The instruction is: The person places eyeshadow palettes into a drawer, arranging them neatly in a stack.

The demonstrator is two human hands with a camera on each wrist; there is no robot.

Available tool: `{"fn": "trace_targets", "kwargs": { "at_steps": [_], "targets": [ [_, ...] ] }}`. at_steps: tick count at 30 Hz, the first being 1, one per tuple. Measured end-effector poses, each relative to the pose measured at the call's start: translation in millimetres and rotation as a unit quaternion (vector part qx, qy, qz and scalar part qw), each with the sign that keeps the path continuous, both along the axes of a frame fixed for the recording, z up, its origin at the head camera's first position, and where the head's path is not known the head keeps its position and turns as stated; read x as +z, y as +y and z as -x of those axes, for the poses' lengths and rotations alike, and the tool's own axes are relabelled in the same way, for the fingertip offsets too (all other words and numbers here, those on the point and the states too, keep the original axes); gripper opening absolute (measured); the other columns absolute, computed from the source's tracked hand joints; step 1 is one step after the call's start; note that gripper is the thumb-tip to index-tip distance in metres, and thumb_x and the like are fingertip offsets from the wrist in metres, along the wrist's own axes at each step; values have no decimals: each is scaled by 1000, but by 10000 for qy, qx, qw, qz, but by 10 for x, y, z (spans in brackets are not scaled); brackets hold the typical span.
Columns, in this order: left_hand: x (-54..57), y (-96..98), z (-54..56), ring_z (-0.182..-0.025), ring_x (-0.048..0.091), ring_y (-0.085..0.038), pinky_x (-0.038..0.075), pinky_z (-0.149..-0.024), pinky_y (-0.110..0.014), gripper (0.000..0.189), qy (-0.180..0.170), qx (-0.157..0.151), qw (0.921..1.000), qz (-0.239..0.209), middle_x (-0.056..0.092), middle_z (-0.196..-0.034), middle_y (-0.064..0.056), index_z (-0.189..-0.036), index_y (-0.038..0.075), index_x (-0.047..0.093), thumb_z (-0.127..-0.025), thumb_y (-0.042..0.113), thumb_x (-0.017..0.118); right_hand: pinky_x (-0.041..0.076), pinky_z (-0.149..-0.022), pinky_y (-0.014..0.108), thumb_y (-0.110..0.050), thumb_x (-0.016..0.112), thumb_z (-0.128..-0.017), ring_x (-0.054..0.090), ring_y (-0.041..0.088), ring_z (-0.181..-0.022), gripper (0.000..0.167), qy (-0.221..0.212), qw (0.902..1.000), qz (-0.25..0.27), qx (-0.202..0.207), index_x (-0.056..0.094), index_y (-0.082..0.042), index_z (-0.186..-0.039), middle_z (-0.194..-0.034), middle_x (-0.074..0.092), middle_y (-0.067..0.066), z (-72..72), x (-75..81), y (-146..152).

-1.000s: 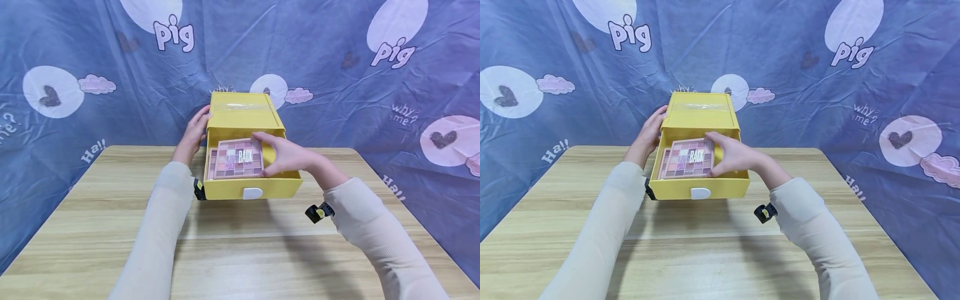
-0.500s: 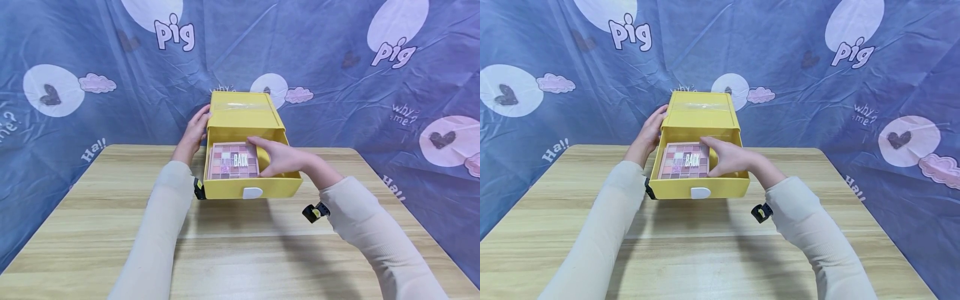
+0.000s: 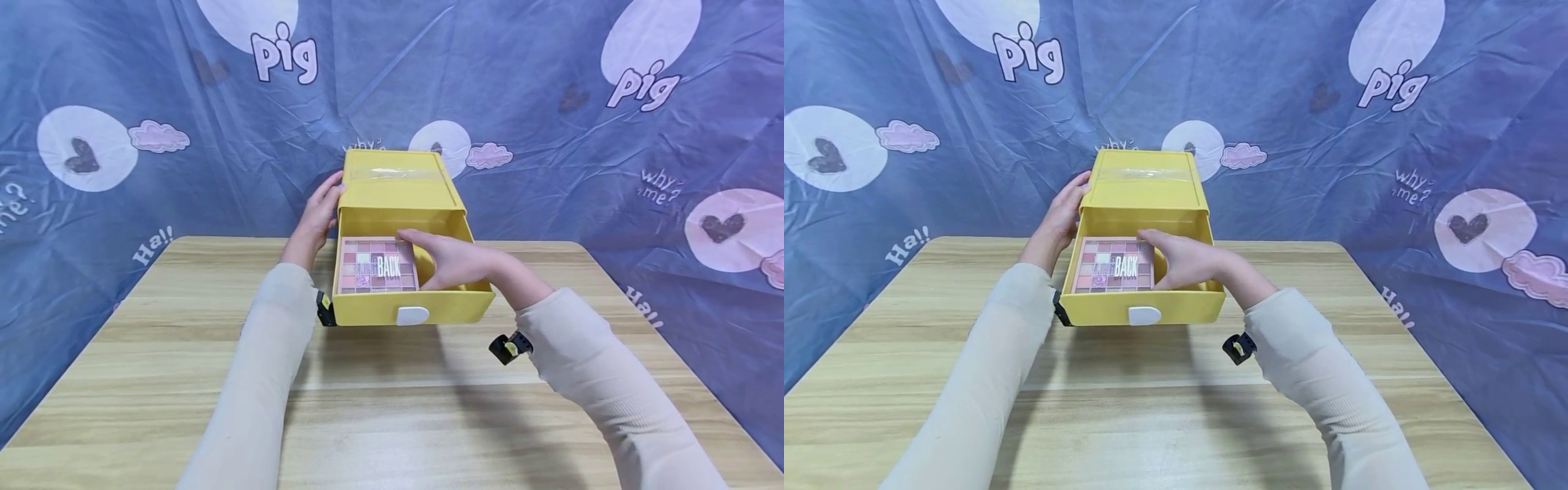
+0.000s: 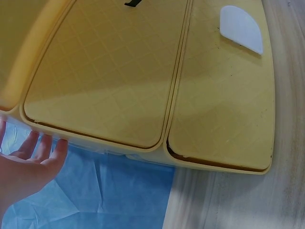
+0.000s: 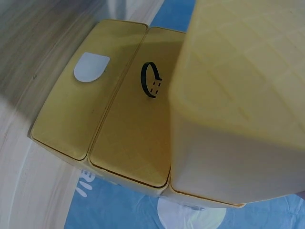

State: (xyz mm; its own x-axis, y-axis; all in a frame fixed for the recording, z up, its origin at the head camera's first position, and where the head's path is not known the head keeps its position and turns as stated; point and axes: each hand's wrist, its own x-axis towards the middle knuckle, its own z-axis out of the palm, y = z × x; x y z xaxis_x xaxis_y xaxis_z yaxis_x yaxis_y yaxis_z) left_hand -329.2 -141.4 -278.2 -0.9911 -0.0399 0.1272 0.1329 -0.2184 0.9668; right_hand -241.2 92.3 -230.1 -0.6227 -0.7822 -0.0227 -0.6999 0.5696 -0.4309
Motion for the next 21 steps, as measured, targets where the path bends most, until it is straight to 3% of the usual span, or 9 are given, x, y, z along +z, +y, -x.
{"fn": "trace_targets", "kwargs": {
  "at_steps": [21],
  "targets": [
    [0, -1, 4, -107, 42, -16, 29, -87, -41, 45, -23, 31, 10000, -8, 46, -122, -4, -127, 25, 44, -84, 26, 52, 18, -98, 35, -14, 72, -69, 19, 25, -124, 87, -44, 9999, -65, 119, 17, 5, -134, -138, 20, 17, -7, 2, 19]
  ]
}}
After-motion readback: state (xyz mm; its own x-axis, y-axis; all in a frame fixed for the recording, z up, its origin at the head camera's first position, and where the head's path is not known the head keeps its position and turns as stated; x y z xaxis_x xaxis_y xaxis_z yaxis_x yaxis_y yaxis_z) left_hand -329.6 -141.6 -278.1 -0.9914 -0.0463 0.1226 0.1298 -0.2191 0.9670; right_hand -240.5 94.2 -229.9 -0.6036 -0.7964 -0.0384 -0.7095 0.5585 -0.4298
